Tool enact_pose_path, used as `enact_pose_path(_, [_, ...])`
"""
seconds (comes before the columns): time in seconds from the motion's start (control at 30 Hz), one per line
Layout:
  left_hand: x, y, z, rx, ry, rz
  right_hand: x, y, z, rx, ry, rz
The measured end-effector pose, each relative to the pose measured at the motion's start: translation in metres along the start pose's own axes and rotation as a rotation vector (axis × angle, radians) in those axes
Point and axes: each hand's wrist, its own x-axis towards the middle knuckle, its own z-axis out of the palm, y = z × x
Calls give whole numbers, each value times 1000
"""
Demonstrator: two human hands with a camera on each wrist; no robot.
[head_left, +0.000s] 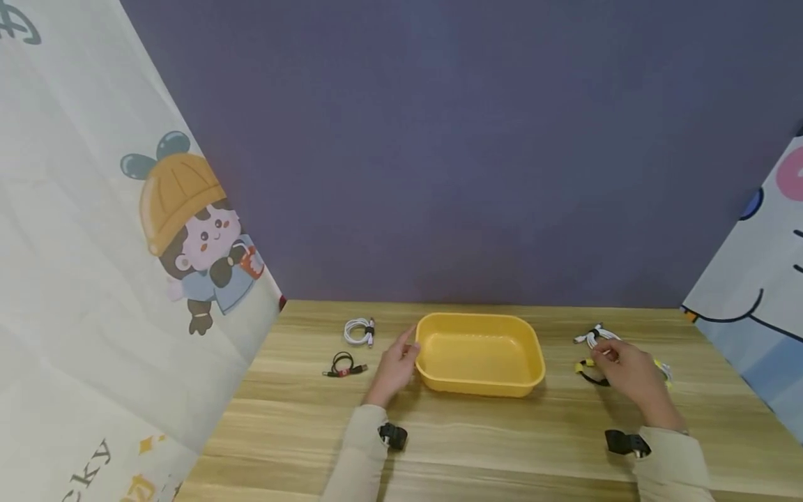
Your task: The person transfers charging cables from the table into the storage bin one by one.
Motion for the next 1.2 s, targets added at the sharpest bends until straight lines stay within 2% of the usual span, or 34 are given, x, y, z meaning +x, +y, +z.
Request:
enact_pose_path(0.37, [4,2,0,-25,-2,14,4,30,-6,-18,-64,138])
enact_pose_path(0.67, [4,-1,-1,-18,-3,14,6,42,8,-33,-48,141])
enact_pose_path(1.2, [1,-3,-3,-48,-27,-19,4,44,21,-50,-62,197])
